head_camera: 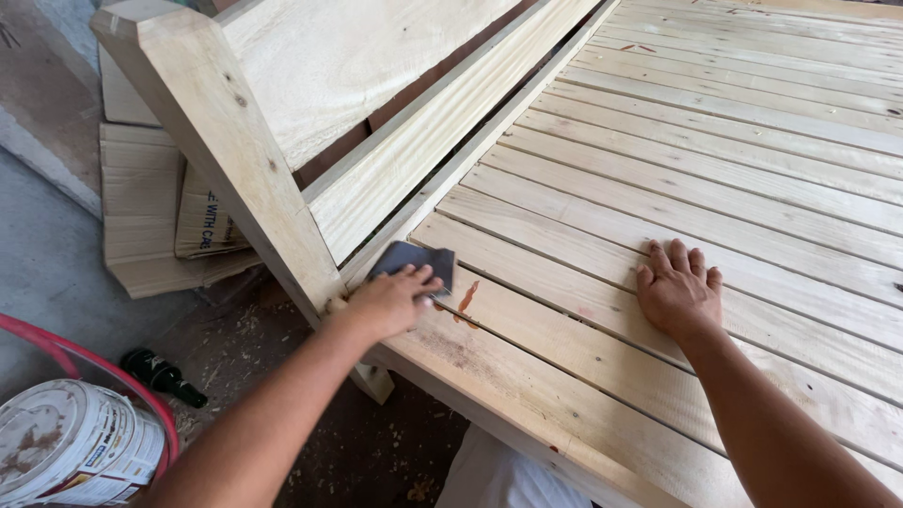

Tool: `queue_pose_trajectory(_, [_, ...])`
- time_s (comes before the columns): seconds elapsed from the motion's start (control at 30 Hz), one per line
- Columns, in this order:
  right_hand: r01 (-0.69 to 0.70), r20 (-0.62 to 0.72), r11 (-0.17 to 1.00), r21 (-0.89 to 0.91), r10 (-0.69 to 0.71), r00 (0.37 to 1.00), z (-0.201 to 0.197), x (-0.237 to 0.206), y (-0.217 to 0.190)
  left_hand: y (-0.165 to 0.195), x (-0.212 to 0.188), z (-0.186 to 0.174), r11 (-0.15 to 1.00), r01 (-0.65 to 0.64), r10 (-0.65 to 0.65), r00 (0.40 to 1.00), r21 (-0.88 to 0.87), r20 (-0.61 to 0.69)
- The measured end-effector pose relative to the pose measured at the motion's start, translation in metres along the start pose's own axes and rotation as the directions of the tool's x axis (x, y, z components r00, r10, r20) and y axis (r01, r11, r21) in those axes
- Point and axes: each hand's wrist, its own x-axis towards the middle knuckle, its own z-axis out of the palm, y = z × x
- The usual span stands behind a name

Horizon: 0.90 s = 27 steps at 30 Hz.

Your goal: The person sands the slatted wooden surface of a large furniture frame by hand, rubbing a piece of sandpaper back and forth across the planks. They work progressively across different sections of the slatted top, steadying the wood with their free hand while sanding each area.

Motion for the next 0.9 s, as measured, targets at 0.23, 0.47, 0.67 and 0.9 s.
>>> queue_pose_trajectory(0.23, [0.009,-0.01,1.0,0.008,-0.009,1.0,-0.002,-0.003,0.0,0.091,-0.009,0.036,0.956,-0.287,0.295,0.927,-0.066,0.234])
queue_pose_trajectory(0.47, [0.008,-0.002,1.0,-0.004,-0.008,1.0,-0.002,-0.001,-0.001,0.002,-0.016,-0.027,0.995,0.091,-0.081,0.979,-0.047,0.19])
queue_pose_trajectory(0.67, [0.007,-0.002,1.0,0.001,-0.007,1.0,-0.005,-0.003,-0.003,0.066,-0.019,0.011,0.978,-0.205,0.208,0.952,-0.035,0.224])
queue_pose_trajectory(0.9, [-0.002,0.022,1.0,0.013,0.002,1.0,-0.012,-0.004,-0.006,0.0,-0.008,0.0,0.989,0.049,-0.019,0.978,-0.139,0.207])
